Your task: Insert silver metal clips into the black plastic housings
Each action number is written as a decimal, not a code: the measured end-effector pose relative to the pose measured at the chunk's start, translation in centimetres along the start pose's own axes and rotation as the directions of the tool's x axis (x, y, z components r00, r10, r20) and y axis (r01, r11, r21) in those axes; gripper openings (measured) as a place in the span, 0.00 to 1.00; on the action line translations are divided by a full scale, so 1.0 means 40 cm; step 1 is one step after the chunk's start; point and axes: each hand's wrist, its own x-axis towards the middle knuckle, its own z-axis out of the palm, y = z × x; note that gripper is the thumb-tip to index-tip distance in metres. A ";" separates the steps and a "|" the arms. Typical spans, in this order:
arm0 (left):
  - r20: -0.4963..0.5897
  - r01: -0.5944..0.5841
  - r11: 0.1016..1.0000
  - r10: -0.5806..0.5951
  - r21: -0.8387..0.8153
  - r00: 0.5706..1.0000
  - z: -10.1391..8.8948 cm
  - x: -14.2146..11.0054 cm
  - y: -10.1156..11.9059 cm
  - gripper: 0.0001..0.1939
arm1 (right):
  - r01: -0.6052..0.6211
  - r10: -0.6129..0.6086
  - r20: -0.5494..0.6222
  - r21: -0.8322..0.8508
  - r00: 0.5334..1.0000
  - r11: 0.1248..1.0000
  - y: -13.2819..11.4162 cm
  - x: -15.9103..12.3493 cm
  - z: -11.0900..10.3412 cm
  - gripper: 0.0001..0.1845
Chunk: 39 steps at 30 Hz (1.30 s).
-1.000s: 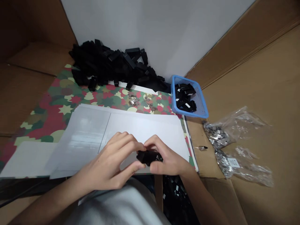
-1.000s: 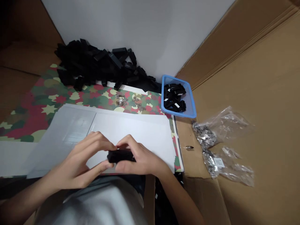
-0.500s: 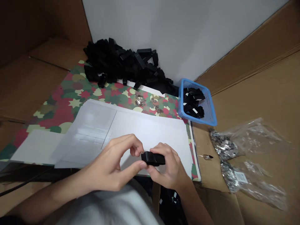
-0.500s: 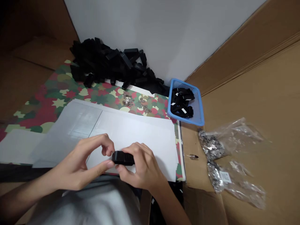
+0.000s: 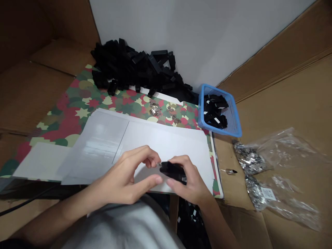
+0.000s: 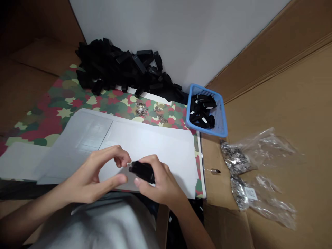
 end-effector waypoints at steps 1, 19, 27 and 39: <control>0.026 -0.033 0.999 0.033 0.014 0.999 -0.005 -0.003 -0.001 0.09 | -0.096 0.089 0.059 0.125 0.994 0.988 -0.001 0.000 -0.009 0.15; 0.119 -0.261 0.964 0.253 0.058 0.960 -0.012 -0.018 0.015 0.06 | -0.542 0.218 0.549 0.543 0.807 0.641 -0.027 0.027 -0.031 0.17; -0.193 0.098 0.911 -0.020 0.402 0.981 -0.133 -0.019 -0.081 0.11 | -0.302 0.249 0.175 0.440 0.953 0.846 0.048 0.046 -0.019 0.14; 0.124 0.129 0.812 -0.240 0.570 0.963 -0.120 -0.179 -0.122 0.17 | -0.325 0.296 -0.244 -0.087 0.924 0.942 0.180 0.047 0.069 0.14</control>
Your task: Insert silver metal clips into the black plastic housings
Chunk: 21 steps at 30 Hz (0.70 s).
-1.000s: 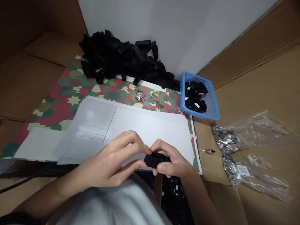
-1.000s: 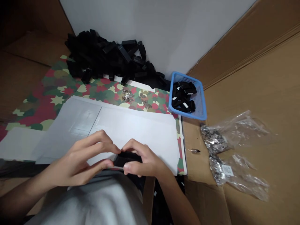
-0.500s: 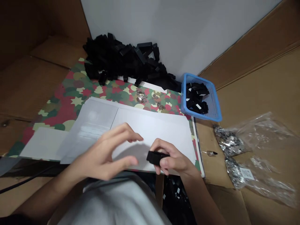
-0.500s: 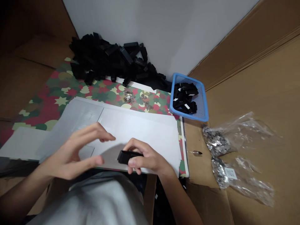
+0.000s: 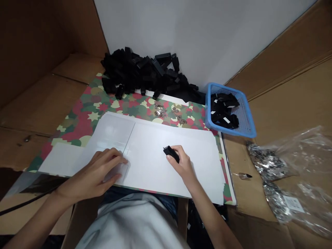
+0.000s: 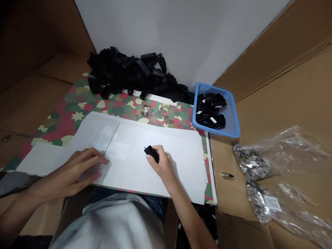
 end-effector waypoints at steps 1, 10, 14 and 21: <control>0.020 0.026 1.000 -0.026 0.008 0.999 0.013 -0.006 -0.008 0.17 | 0.001 -0.001 -0.013 -0.031 1.000 1.000 0.002 0.000 0.003 0.14; 0.169 0.068 0.997 -0.062 -0.027 0.984 0.025 0.023 -0.021 0.08 | 0.059 -0.065 -0.070 -0.076 0.995 0.995 -0.010 0.008 0.007 0.12; 0.051 0.044 0.996 -0.041 -0.073 0.998 0.023 0.016 -0.028 0.16 | 0.049 -0.054 -0.053 -0.092 0.997 0.995 -0.003 0.007 0.008 0.13; -0.050 -0.024 1.000 0.023 -0.017 0.998 0.048 -0.011 -0.046 0.17 | 0.016 -0.022 -0.041 -0.122 0.999 0.992 -0.004 0.007 0.006 0.15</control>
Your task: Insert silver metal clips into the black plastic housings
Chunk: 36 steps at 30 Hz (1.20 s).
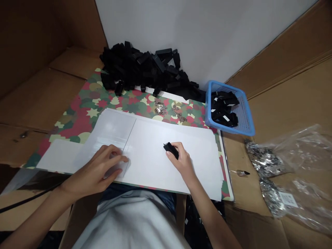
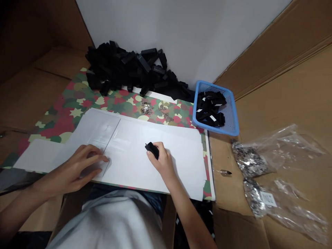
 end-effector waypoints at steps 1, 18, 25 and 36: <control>-0.019 -0.002 1.000 0.002 0.016 1.000 0.002 -0.003 -0.001 0.18 | -0.001 0.001 0.001 0.000 1.000 1.000 -0.001 0.000 0.000 0.15; -0.122 0.263 0.956 -0.248 0.130 0.961 0.058 -0.009 0.062 0.15 | -0.021 0.022 -0.053 0.021 0.998 1.000 -0.010 -0.001 0.001 0.14; -0.088 0.409 0.911 -0.404 0.051 0.911 0.044 0.023 0.075 0.11 | -0.012 0.014 -0.069 0.030 0.997 0.999 -0.005 0.001 0.002 0.14; -0.189 0.147 0.989 -0.139 0.033 0.972 0.046 -0.014 0.041 0.13 | -0.006 0.006 -0.050 -0.004 0.999 1.000 -0.006 -0.001 -0.001 0.14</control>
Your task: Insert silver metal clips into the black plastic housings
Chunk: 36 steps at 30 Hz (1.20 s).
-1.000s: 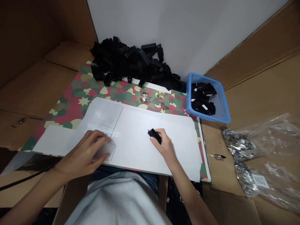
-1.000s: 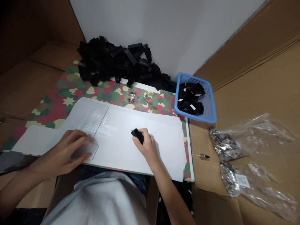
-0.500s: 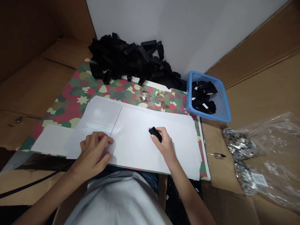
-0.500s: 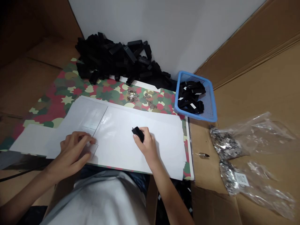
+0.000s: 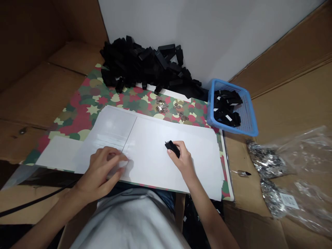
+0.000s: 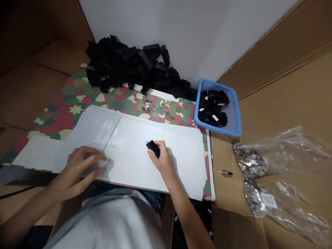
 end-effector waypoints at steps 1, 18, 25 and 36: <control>-0.007 -0.020 0.999 0.020 0.030 1.000 0.006 -0.006 -0.001 0.14 | 0.001 -0.001 0.004 0.000 1.000 1.000 0.000 0.000 -0.001 0.14; -0.059 -0.172 0.972 0.183 0.161 0.981 0.027 -0.036 -0.028 0.21 | 0.002 -0.003 0.018 0.015 1.000 1.000 0.010 0.001 0.001 0.15; -0.134 -0.124 0.990 0.133 0.067 0.982 -0.002 -0.045 -0.052 0.17 | 0.005 -0.005 0.003 0.037 1.000 0.999 0.012 0.003 0.005 0.14; -0.013 -0.054 0.977 0.058 0.205 0.998 0.032 0.006 0.045 0.14 | 0.000 0.001 -0.043 0.023 0.999 1.000 0.010 0.000 0.011 0.14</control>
